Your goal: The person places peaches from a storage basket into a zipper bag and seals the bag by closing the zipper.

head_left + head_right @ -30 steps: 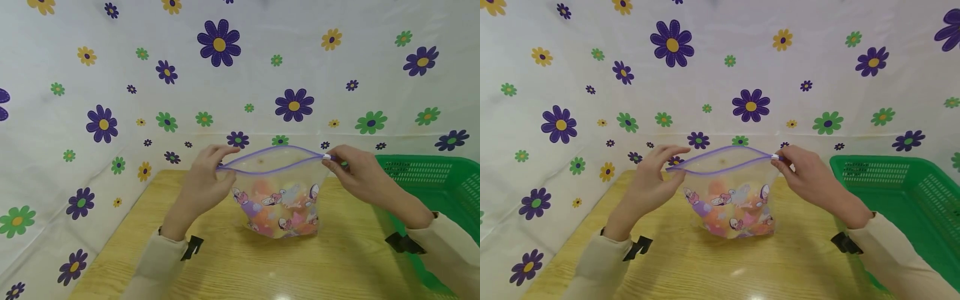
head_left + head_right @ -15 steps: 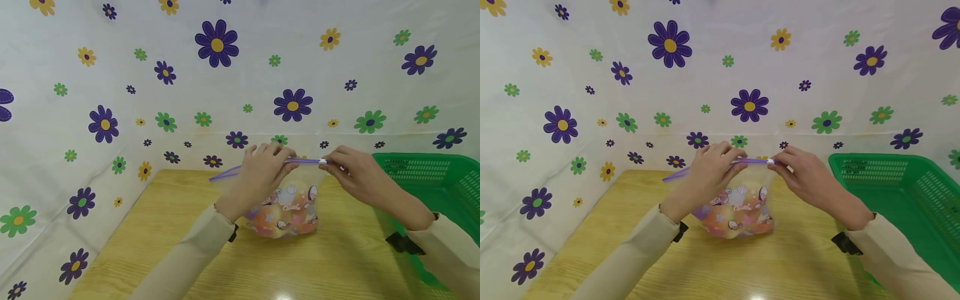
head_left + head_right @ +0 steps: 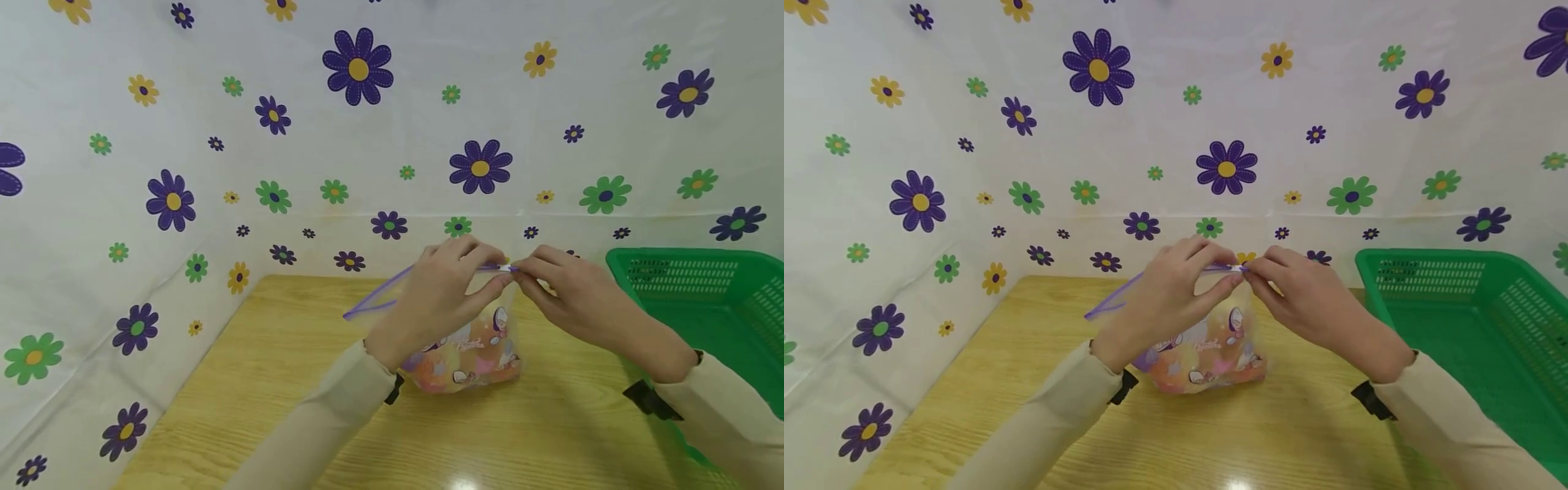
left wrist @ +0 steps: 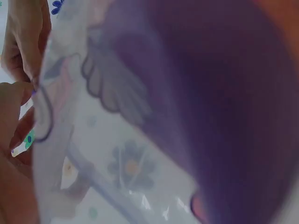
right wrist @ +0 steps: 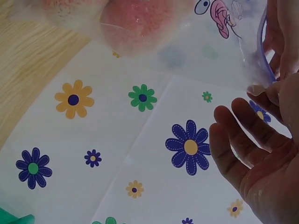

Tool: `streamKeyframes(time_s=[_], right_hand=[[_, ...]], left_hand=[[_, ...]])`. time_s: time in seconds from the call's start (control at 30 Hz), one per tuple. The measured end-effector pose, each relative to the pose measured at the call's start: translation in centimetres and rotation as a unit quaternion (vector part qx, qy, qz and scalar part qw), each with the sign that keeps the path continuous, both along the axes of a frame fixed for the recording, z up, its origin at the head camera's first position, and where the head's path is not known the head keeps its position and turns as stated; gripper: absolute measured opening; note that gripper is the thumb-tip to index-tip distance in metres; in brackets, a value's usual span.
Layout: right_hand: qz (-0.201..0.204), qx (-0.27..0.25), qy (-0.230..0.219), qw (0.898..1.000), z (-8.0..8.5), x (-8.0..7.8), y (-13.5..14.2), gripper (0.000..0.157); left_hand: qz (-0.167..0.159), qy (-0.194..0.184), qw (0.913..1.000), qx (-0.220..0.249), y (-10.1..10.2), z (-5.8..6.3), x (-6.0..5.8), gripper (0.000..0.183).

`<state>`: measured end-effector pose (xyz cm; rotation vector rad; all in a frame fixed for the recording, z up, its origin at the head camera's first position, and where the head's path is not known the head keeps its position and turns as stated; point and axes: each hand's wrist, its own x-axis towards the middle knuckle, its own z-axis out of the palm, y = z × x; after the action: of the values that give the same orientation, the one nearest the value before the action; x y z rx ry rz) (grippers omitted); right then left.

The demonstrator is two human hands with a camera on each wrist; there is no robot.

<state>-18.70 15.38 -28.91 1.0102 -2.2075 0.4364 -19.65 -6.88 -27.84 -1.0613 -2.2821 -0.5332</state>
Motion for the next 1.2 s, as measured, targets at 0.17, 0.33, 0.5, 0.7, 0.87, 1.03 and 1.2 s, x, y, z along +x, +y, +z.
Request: streamKeyframes(time_s=[0.17,0.33,0.5,0.7,0.87,1.03,1.2], right_hand=[[-0.002,0.012,0.029,1.0,0.0,0.1,-0.1,0.024],[0.002,0.013,0.036,0.999,0.1,-0.2,0.2,0.025],[-0.005,0.014,0.034,0.999,0.2,-0.4,0.4,0.024],[-0.009,0.018,0.037,0.999,0.4,-0.7,0.5,0.021],[-0.007,0.019,0.03,0.999,0.3,-0.7,0.6,0.022],[-0.004,0.02,0.033,0.999,0.3,-0.6,0.7,0.023],[-0.006,0.026,0.03,0.999,0.4,-0.5,0.7,0.017]], left_hand=[[-0.008,0.008,0.9999,0.009,0.7,-0.4,-0.1,0.021],[-0.019,0.019,0.9995,0.019,1.0,-0.6,-0.5,0.018],[-0.017,0.031,0.9991,0.025,1.3,-0.7,-0.8,0.018],[-0.006,0.037,0.9989,0.028,1.6,-0.6,-1.0,0.016],[0.001,0.037,0.9989,0.029,1.6,-0.8,-1.0,0.015],[0.008,0.041,0.9987,0.029,1.6,-0.8,-1.0,0.014],[0.019,0.042,0.9985,0.03,1.5,-0.9,-0.8,0.013]])
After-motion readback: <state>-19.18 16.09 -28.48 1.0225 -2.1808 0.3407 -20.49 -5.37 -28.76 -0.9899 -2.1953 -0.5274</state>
